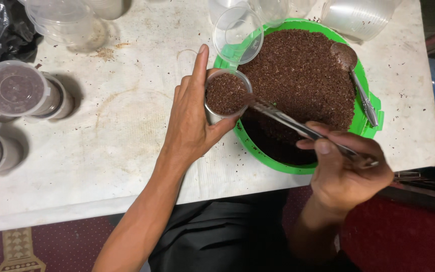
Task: The person uses tongs to transfer a brown granular substance from a large green bowl into small clear plastic cups. They repeatedly scoop and pack the material into each cup, then place the filled cups on the table.
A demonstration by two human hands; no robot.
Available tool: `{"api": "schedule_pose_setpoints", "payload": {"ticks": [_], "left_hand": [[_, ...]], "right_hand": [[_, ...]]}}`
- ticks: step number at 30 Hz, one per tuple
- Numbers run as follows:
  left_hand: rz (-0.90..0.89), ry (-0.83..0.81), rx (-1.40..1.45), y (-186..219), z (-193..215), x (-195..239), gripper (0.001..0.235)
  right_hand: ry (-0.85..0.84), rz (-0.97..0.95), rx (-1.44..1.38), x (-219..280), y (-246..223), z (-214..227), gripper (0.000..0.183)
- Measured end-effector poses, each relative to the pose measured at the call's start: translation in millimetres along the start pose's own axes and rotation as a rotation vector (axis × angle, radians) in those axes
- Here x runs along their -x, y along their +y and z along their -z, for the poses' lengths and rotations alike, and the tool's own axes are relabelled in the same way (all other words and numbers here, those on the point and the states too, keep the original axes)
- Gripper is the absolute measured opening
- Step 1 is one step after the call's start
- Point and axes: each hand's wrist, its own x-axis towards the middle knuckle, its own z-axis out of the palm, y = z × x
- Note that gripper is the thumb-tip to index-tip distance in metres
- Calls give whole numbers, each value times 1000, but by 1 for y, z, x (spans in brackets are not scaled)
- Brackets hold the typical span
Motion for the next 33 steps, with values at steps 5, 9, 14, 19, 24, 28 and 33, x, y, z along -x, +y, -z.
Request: {"api": "schedule_pose_setpoints", "payload": {"ticks": [5, 9, 14, 19, 24, 28, 33], "left_hand": [[35, -23, 17, 2, 2, 0, 104], [30, -19, 24, 0, 1, 1, 109], [27, -3, 41, 4, 5, 0, 106], [77, -27, 55, 6, 7, -2, 108], [46, -30, 20, 4, 5, -1, 112], [47, -32, 20, 4, 5, -1, 111], [41, -37, 17, 2, 4, 0, 112]], "right_hand": [[-164, 25, 26, 6, -4, -8, 10], [-139, 60, 25, 6, 2, -6, 14], [-126, 60, 52, 8, 6, -7, 11], [-156, 93, 61, 9, 7, -8, 11], [-177, 166, -58, 9, 18, -9, 14], [-226, 183, 12, 12, 4, -16, 15], [-245, 181, 4, 16, 6, -12, 15]]}}
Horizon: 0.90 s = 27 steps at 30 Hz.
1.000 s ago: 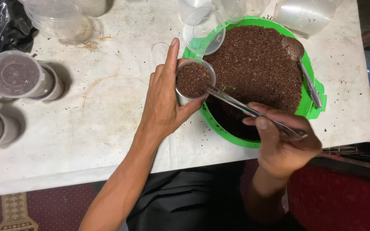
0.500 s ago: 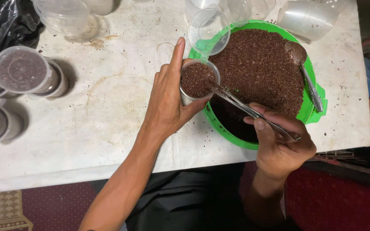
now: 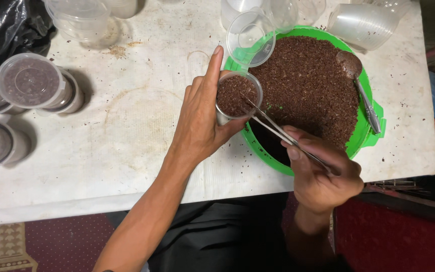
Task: The person uses tongs to transfer a brown granular substance from a large green bowl into small clear plastic cups. They repeatedly scoop and pack the material into each cup, then place the filled cups on the table.
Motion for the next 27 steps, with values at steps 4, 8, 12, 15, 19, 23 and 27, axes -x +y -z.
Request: {"api": "schedule_pose_setpoints", "payload": {"ticks": [4, 8, 12, 15, 19, 23, 27], "left_hand": [[-4, 20, -1, -1, 0, -1, 116], [1, 7, -9, 0, 0, 0, 115], [-1, 10, -16, 3, 0, -1, 113], [-6, 10, -9, 4, 0, 0, 112], [-6, 8, -8, -1, -2, 0, 114], [-43, 10, -4, -4, -3, 2, 118], [-21, -10, 11, -5, -1, 2, 128]], "right_hand": [[77, 17, 16, -1, -3, 0, 14], [64, 11, 71, 1, -2, 5, 14], [22, 258, -44, -5, 14, 4, 39], [-13, 106, 112, -14, 0, -6, 15], [55, 108, 48, -8, 2, -5, 14], [-13, 54, 56, -5, -6, -8, 16], [-36, 25, 48, -5, -7, -1, 17]]}}
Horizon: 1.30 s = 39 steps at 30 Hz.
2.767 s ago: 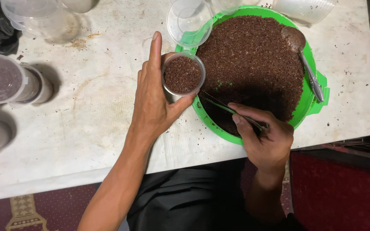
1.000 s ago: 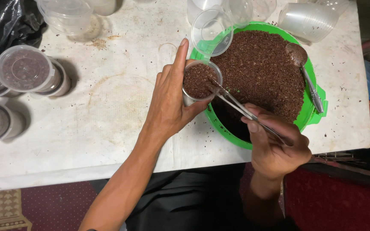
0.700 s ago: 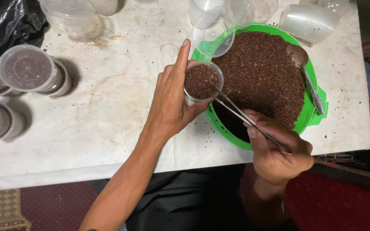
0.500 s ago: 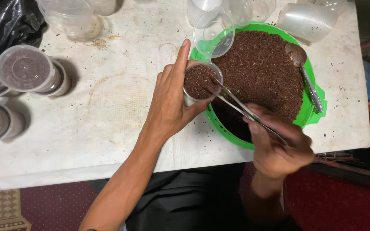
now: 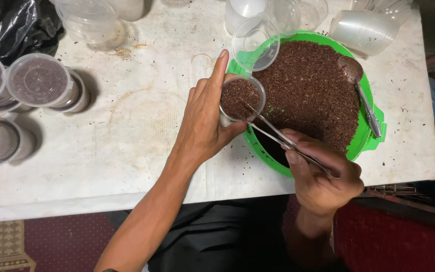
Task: The person uses tongs to transfer a brown granular substance from a large green bowl into small clear plastic cups. They repeatedly scoop and pack the material into each cup, then place the filled cups on the table.
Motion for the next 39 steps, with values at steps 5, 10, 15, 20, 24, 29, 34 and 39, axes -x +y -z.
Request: {"api": "schedule_pose_setpoints", "payload": {"ticks": [5, 10, 15, 20, 24, 29, 34, 39], "left_hand": [[-5, 16, -21, 2, -1, 0, 118], [35, -6, -51, 5, 0, -3, 114], [4, 5, -27, 2, 0, -1, 119], [-19, 17, -26, 0, -2, 1, 117], [16, 2, -42, 3, 0, -2, 114], [-4, 6, -30, 6, 1, -2, 112], [-12, -16, -17, -2, -4, 0, 112], [-16, 39, -107, -10, -10, 1, 117]], "right_hand": [[17, -16, -18, -5, 2, 9, 20], [4, 5, -16, -10, 3, 15, 21], [-82, 35, 66, -20, -8, 15, 16], [-88, 72, 72, -23, -9, 17, 17], [-85, 31, 103, -20, -5, 25, 16], [5, -38, 73, -20, -5, 18, 16], [-22, 68, 70, -20, 5, 20, 21], [1, -43, 178, -17, 7, 52, 23]]}}
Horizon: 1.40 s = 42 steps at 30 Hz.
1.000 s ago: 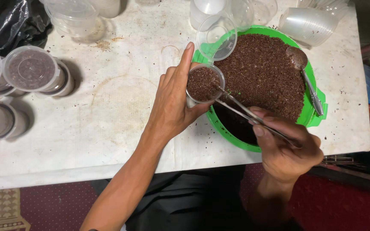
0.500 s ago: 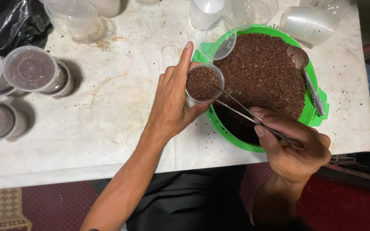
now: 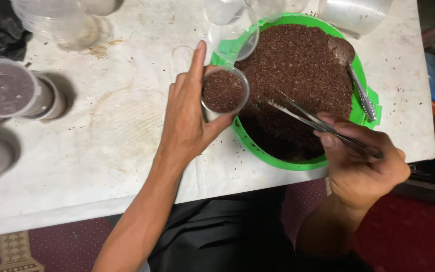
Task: The person uses tongs to transfer a brown granular substance from a large green bowl into small clear plastic cups. They repeatedly scoop and pack the material into each cup, then place the filled cups on the table.
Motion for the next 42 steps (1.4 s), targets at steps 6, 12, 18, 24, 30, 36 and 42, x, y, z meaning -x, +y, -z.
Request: {"api": "schedule_pose_setpoints", "payload": {"ticks": [6, 12, 18, 24, 30, 36, 42], "left_hand": [[35, 11, 14, 9, 7, -3, 108], [73, 19, -1, 8, 9, -3, 114], [75, 32, 10, 9, 7, -4, 115], [78, 23, 26, 13, 9, -5, 109], [27, 20, 24, 7, 4, -3, 116], [-2, 4, 16, 4, 3, -2, 113], [-14, -28, 83, 8, 5, -3, 111]], "right_hand": [[-181, -113, -10, -1, 0, -2, 15], [-335, -102, -19, 0, 1, -25, 15], [-331, -49, -15, 1, 11, -30, 12], [-294, -26, -2, 1, 11, -30, 13], [-147, -89, -33, 4, 14, -13, 9], [108, -97, -51, 1, 2, -8, 11], [-10, -25, -77, -13, -21, -29, 9]]}}
